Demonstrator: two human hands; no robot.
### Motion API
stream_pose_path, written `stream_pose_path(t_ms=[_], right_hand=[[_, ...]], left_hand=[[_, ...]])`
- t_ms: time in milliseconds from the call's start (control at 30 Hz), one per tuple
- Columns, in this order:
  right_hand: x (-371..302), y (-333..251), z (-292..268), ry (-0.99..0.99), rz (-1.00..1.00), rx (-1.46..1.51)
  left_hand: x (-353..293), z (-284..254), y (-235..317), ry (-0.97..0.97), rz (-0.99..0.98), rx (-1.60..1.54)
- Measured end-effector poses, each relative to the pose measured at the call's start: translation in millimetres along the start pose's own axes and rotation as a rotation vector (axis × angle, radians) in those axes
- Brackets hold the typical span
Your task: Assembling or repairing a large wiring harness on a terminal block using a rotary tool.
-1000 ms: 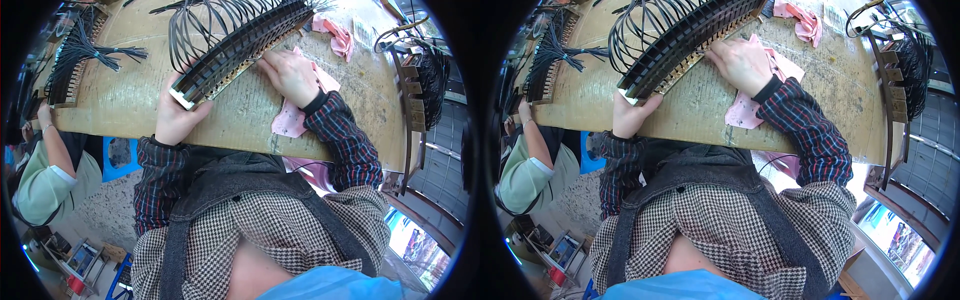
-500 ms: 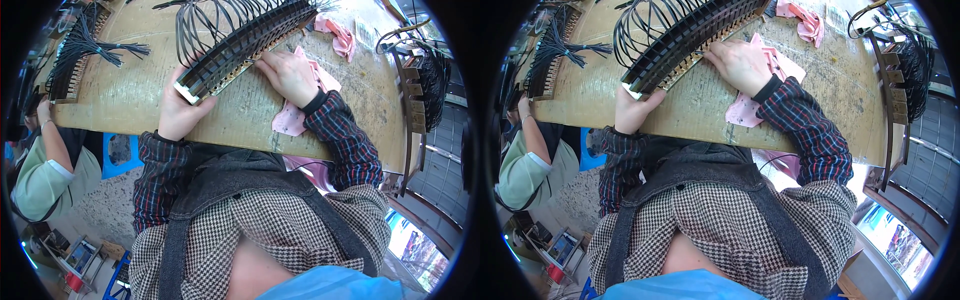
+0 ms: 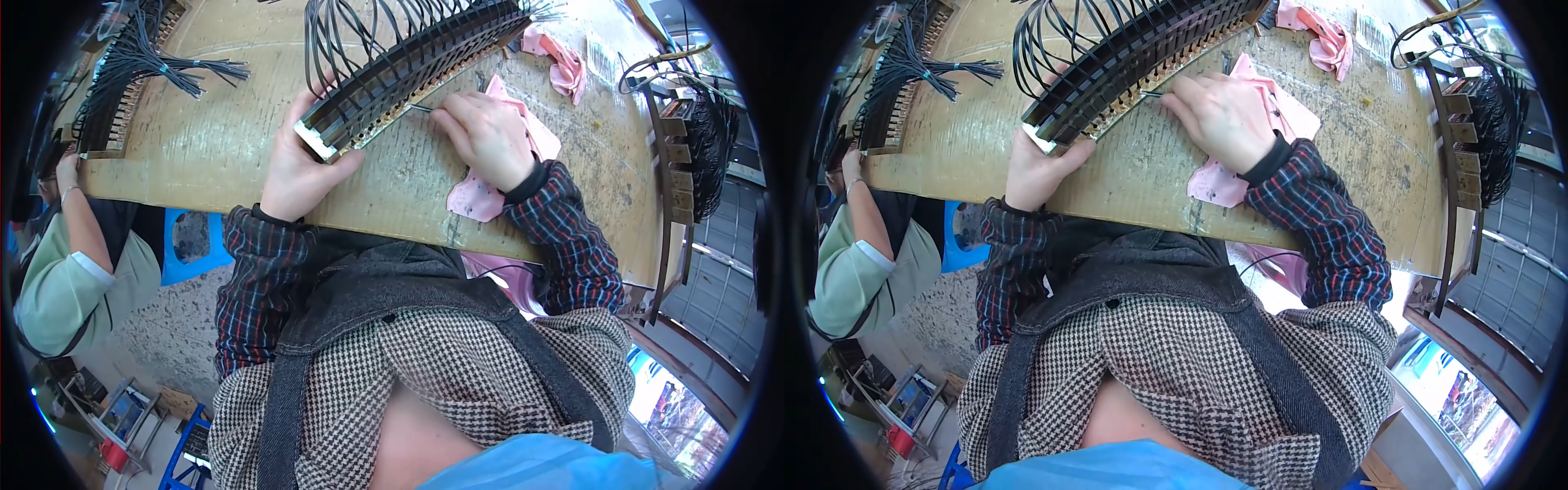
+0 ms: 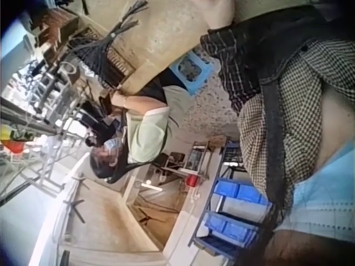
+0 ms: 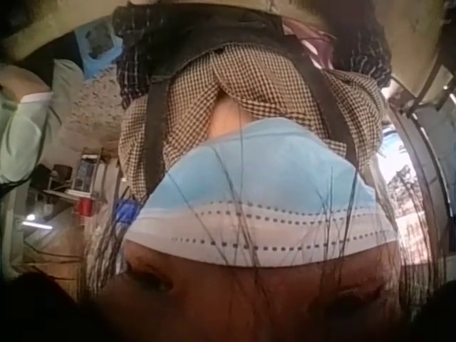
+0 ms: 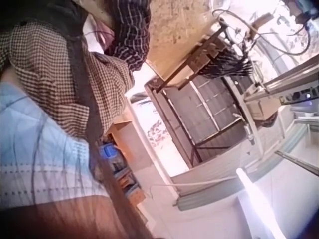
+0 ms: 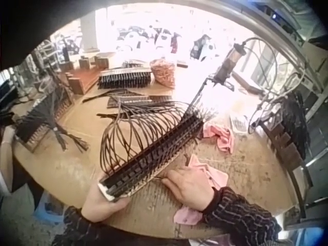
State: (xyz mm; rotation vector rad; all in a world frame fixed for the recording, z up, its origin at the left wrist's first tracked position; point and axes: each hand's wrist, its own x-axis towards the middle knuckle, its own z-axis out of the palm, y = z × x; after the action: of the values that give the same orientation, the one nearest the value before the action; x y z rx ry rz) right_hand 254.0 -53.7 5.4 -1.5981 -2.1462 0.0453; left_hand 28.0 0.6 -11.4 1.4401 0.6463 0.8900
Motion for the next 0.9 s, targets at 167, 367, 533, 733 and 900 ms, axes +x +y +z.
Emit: stream_pose_path(t_ms=[167, 367, 533, 733, 900], right_hand=[[4, -10, 7, -0.018, -0.049, -0.014], [1, -8, 13, 0.000, -0.077, 0.027], [3, -16, 11, -0.053, -0.030, 0.042], [4, -15, -3, -0.073, 0.017, 0.002], [-15, 22, -43, -0.303, 0.086, -0.189]], left_hand=[[-1, 2, 1, -0.036, 0.024, -0.013], [-3, -1, 2, -0.034, 0.019, -0.049], [-1, -3, 1, -0.059, 0.025, 0.022], [6, 0, 4, -0.057, 0.050, -0.095], [-6, -2, -11, -0.039, 0.162, -0.031]])
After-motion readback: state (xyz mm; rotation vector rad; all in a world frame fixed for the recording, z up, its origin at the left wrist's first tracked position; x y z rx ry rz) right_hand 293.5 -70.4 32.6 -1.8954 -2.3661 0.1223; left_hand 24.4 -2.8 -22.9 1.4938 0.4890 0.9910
